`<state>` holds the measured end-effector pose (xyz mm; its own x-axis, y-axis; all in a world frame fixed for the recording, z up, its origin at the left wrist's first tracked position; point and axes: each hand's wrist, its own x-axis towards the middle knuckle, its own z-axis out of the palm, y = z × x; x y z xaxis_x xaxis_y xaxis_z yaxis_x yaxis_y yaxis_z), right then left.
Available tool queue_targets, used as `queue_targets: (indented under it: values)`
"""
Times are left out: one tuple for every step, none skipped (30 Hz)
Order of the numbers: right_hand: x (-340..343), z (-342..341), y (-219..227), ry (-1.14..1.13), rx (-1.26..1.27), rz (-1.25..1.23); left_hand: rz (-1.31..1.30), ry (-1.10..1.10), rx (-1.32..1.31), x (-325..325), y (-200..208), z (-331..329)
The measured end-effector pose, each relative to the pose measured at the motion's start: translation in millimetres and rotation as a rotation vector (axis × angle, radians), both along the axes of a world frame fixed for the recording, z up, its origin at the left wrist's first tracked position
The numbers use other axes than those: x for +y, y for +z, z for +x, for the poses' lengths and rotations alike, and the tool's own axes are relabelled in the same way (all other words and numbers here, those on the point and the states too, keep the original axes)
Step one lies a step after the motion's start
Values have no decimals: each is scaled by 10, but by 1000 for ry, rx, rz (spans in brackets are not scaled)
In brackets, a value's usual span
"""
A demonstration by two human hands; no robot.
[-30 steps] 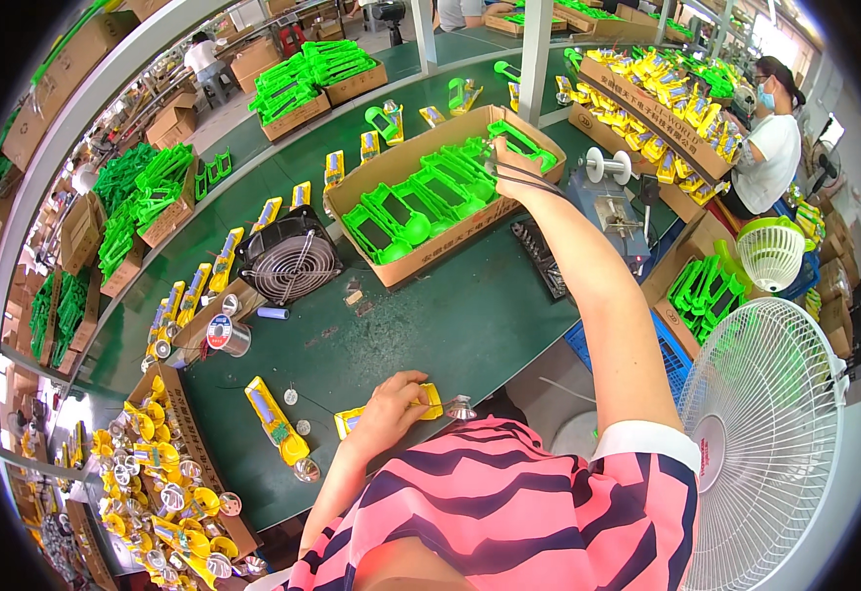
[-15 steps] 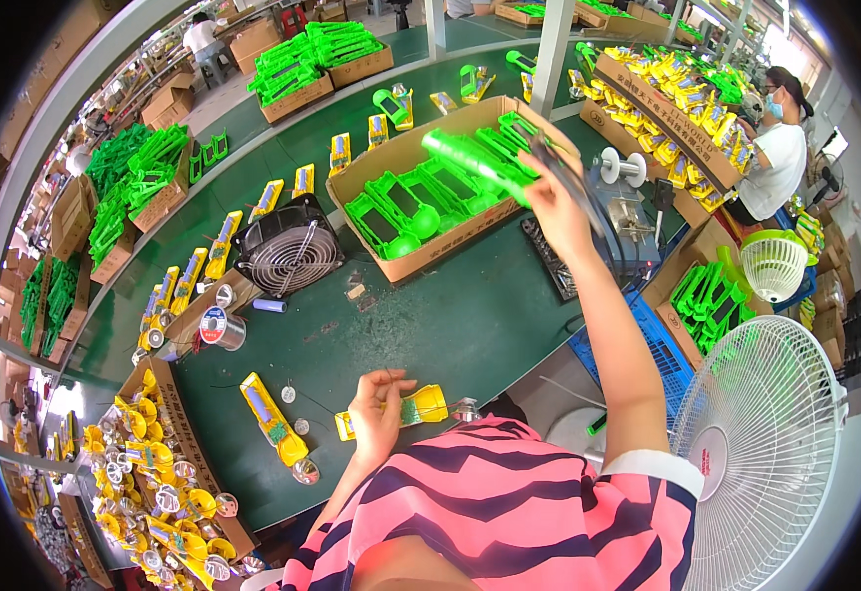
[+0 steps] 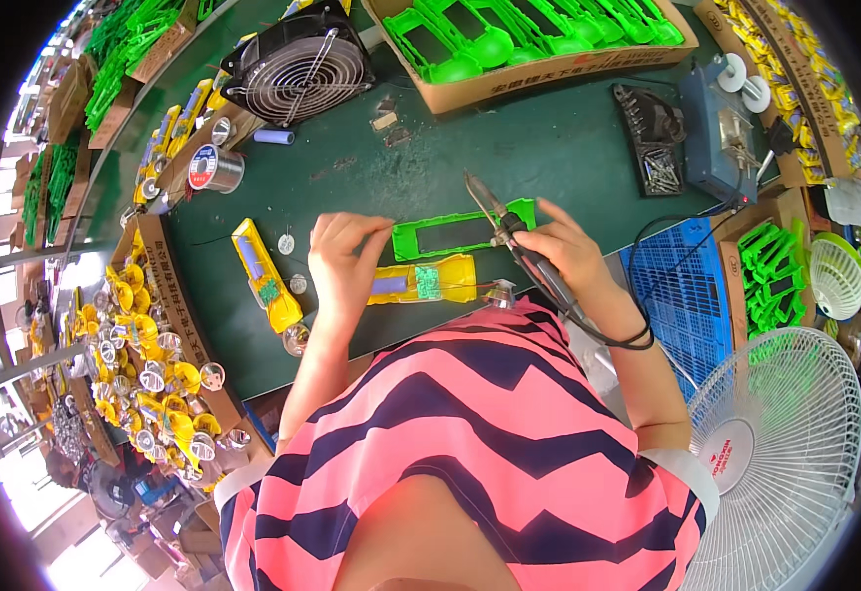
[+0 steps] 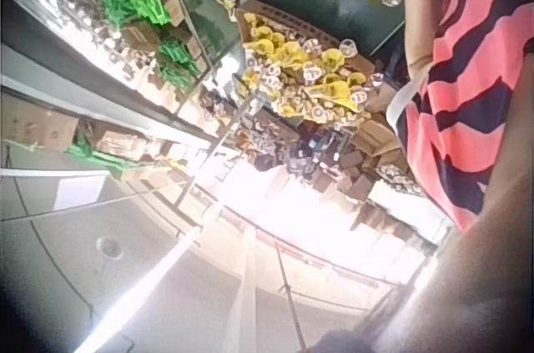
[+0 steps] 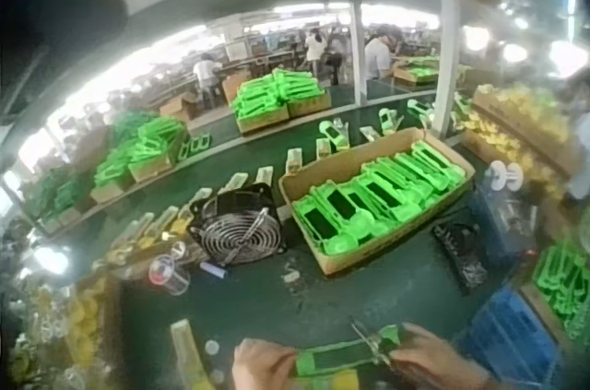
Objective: The person solders internal electronic components into flashlight housings with a soldering iron and solder wire.
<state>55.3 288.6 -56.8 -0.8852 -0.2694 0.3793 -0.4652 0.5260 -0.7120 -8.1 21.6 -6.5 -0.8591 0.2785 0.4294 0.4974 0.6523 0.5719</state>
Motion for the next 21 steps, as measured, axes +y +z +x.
queue_targets:
  values:
    - [-41,-57,72,-6,190,31,-8,10,-8,2,10,-48]
    - [-87,-101,151,-15,381,61,-102,-55,3,0,16,-90]
    - [-132,-108,244,-8,372,54,-192,-121,9,-7,11,-104]
    - [-171,-99,346,-27,283,37,-265,-156,-61,11,37,-121]
    - [-227,-90,387,-44,194,21,-270,-156,-68,5,20,-131]
    - [-287,-133,297,-139,345,-67,-328,-222,-129,15,12,-161]
    - [-357,-119,284,-147,341,-67,-385,-287,-190,24,7,-171]
    - [-425,-100,281,-267,-50,-442,-387,-294,-193,42,19,-165]
    - [-465,-82,272,-372,-453,-812,-437,-282,-189,59,48,-148]
    - [-462,-118,244,-355,-467,-830,-486,-270,-185,72,62,-129]
    - [-451,-143,227,-356,-471,-832,-489,-270,-189,85,54,-108]
    - [-431,-167,210,-360,-529,-828,-527,-240,-176,106,40,-91]
    - [-420,-185,197,-363,-586,-823,-565,-209,-163,116,28,-77]
    - [-419,-194,186,-360,-607,-823,-565,-208,-165,118,17,-69]
    - [-423,-203,194,-357,-609,-823,-560,-208,-173,116,7,-69]
    - [-426,-213,214,-345,-627,-822,-554,-208,-180,113,-3,-69]
    - [-429,-219,225,-333,-645,-821,-555,-205,-181,111,-13,-68]
    - [-432,-224,218,-332,-646,-822,-547,-215,-182,108,-24,-73]
    - [-434,-228,210,-316,-650,-815,-539,-225,-184,106,-29,-76]
    - [-436,-231,205,-301,-653,-807,-540,-224,-184,106,-27,-77]
    - [-442,-230,211,-302,-654,-807,-551,-225,-187,109,-24,-75]
